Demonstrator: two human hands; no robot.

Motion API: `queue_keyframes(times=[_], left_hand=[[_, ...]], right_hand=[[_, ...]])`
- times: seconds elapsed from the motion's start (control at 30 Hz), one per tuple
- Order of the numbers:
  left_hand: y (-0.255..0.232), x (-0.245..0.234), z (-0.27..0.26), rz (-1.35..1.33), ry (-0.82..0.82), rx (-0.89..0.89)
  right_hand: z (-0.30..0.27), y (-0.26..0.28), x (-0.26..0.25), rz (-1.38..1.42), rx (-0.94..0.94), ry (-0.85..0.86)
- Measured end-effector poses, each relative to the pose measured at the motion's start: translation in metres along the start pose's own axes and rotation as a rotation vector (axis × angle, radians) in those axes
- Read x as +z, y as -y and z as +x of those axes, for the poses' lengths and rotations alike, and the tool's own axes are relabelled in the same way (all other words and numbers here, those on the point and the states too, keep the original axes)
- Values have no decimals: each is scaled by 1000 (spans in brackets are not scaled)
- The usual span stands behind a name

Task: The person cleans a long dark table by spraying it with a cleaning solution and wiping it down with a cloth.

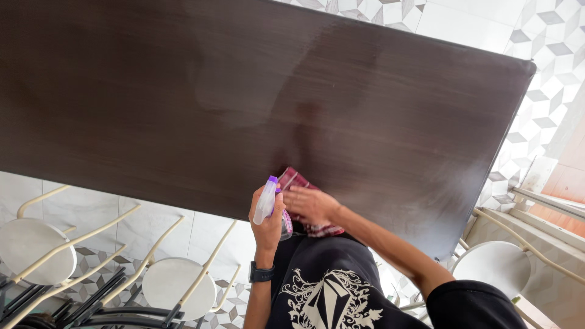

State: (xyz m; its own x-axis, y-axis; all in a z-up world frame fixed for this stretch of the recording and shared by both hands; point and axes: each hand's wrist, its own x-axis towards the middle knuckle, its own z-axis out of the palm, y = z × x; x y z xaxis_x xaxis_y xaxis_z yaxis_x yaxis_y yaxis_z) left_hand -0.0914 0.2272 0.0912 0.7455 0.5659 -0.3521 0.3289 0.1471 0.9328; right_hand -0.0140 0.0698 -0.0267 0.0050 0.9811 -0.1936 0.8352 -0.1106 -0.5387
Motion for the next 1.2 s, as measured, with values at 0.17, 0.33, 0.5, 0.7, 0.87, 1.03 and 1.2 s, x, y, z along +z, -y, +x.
queue_keyframes(times=[0.17,0.33,0.5,0.7,0.87,1.03,1.2], left_hand=[[7,4,-36,16,51,-28],[20,14,-63,89,96,-17],[28,34,-82,147,203,12],[27,68,-92,146,338,57],[24,91,-99,160,413,119],[25,79,-114,189,380,116],[33,54,-123,178,349,114]], right_hand=[[-36,-87,-59,-53,230,-252],[-134,-147,-85,-105,780,-584],[-249,-111,-20,-111,1135,-864],[-299,38,97,-77,1328,-812],[-320,82,142,-12,1312,-724],[-329,30,112,4,1531,-943],[-280,-39,59,-80,1574,-909]])
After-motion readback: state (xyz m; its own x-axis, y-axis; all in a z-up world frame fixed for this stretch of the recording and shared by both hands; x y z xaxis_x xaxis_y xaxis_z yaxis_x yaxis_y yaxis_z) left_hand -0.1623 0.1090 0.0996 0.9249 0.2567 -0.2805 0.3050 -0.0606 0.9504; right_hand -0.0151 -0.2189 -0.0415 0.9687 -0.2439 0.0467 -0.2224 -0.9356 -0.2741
